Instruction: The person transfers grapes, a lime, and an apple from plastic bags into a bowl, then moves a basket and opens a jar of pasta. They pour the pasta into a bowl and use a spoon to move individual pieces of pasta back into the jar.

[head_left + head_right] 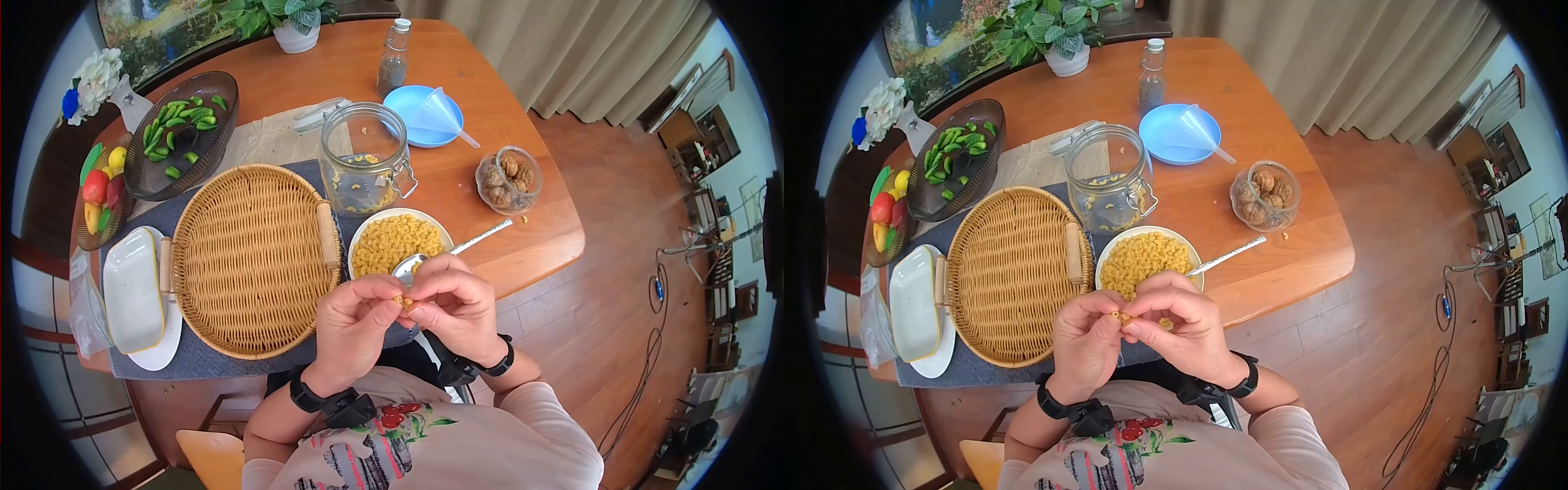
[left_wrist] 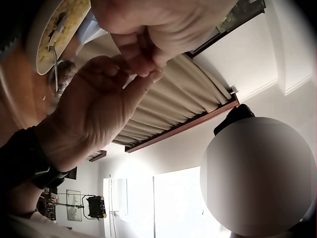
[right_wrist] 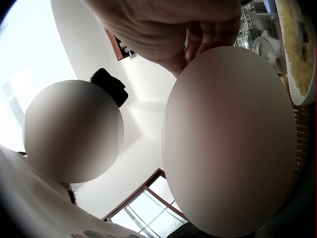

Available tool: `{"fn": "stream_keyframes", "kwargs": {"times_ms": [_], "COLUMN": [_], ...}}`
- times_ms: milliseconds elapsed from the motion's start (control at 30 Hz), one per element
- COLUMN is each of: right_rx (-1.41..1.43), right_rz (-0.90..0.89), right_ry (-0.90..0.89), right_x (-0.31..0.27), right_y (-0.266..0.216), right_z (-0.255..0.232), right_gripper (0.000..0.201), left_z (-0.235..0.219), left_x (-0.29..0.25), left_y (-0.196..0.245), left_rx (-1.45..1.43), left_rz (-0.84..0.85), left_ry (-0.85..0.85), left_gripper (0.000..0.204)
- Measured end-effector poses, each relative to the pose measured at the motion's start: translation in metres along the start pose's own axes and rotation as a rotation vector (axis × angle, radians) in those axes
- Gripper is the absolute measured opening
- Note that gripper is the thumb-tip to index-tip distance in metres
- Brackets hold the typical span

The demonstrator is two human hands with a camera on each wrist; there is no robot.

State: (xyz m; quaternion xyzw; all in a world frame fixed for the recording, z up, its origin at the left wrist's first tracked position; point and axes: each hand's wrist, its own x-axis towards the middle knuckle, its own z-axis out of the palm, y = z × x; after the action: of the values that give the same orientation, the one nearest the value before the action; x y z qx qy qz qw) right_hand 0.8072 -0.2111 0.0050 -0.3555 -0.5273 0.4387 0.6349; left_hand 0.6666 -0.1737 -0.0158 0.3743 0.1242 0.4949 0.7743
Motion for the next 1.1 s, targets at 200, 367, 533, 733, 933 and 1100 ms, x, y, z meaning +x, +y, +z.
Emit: {"fn": "stream_keyframes", "kwargs": {"times_ms": [200, 367, 533, 733, 933, 1100], "right_rx": [-0.074, 0.114, -0.009, -0.223, -0.051, -0.116], "right_rz": [-0.016, 0.129, 0.017, -0.079, -0.022, -0.047], "right_ry": [-0.020, 0.048, 0.079, 0.128, 0.021, -0.014], "right_x": [-0.003, -0.003, -0.005, -0.005, 0.000, 0.001], "right_y": [-0.002, -0.008, -0.005, -0.002, -0.002, 0.000], "right_z": [0.001, 0.004, 0.006, 0.006, -0.003, -0.007], "right_gripper": [0.014, 0.009, 0.011, 0.012, 0.014, 0.014], "left_z": [-0.001, -0.001, 0.001, 0.000, 0.000, -0.002], "left_x": [-0.001, -0.001, -0.002, -0.001, -0.002, -0.001], "left_y": [0.000, -0.001, -0.002, 0.000, 0.006, 0.007], "left_rx": [0.095, 0.214, 0.274, 0.329, 0.426, 0.380], "left_rz": [0.051, 0.107, 0.165, 0.210, 0.233, 0.176], "left_ry": [-0.023, -0.052, -0.040, -0.052, -0.073, -0.078], "left_gripper": [0.010, 0.014, 0.016, 0.018, 0.017, 0.016]}}
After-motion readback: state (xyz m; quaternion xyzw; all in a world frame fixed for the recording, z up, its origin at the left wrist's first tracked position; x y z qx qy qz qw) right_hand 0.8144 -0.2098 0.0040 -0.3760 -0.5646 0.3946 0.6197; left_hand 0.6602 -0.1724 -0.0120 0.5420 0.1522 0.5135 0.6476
